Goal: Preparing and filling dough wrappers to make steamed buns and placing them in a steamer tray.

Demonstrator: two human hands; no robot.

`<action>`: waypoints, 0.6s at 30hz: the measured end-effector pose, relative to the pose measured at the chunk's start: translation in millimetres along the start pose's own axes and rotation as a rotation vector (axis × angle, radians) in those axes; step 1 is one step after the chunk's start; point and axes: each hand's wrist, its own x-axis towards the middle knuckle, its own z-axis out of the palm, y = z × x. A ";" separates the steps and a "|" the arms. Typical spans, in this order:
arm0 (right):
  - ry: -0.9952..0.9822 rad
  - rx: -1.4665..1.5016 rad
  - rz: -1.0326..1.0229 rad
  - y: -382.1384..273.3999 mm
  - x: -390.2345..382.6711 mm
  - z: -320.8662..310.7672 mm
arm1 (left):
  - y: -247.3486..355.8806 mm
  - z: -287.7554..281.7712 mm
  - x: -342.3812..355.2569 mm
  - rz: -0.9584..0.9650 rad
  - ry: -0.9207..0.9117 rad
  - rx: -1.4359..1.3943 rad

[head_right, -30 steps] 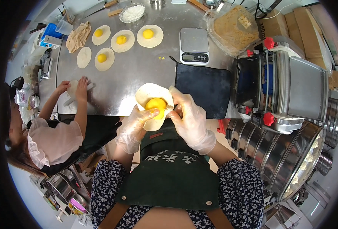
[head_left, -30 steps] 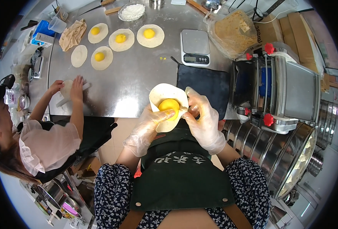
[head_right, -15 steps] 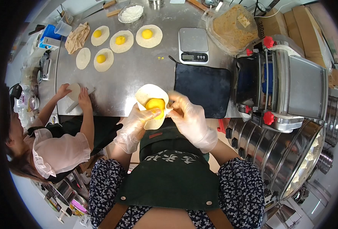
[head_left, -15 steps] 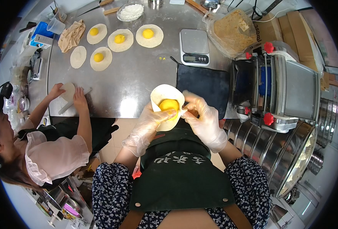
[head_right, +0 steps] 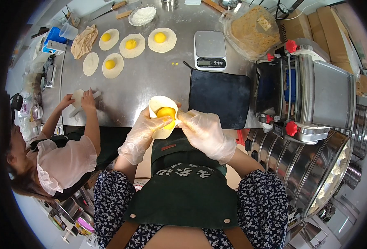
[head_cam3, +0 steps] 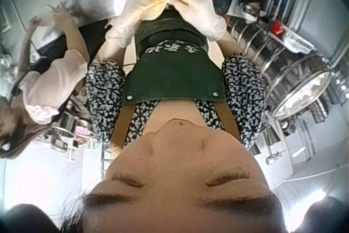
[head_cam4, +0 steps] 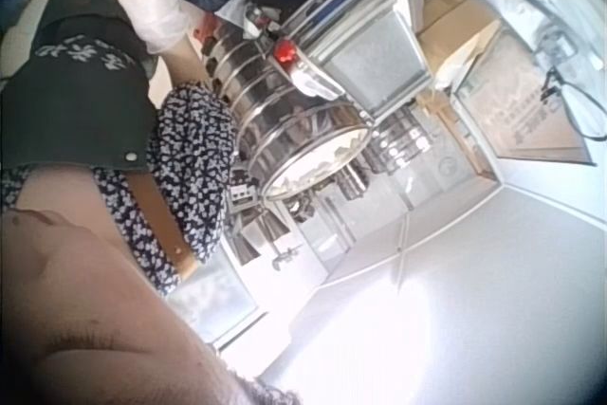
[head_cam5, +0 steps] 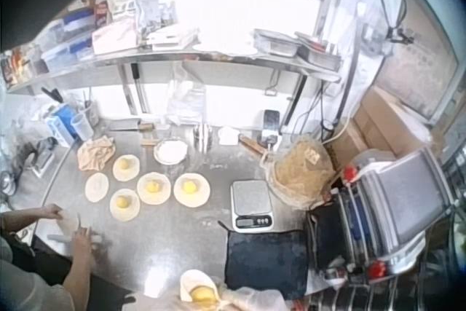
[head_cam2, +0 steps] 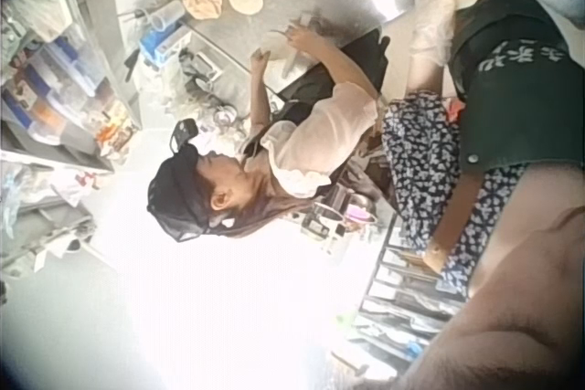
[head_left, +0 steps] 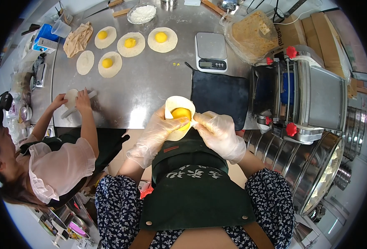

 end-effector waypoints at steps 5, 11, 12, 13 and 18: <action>0.077 0.281 0.303 -6.2 -2.6 3.8 | 7.0 4.3 -1.8 0.001 0.021 0.135; 0.050 0.054 -0.071 2.5 0.9 1.6 | 16.3 4.6 -4.1 0.014 -0.109 0.190; 0.053 0.004 -0.149 2.2 1.8 0.5 | 18.9 7.1 -5.6 0.034 -0.096 0.140; 0.053 0.004 -0.147 3.1 2.1 1.9 | 20.1 8.4 -6.3 0.054 -0.083 0.090; 0.148 0.047 -0.158 10.1 -6.2 14.2 | 16.9 4.8 -4.7 0.024 -0.104 0.161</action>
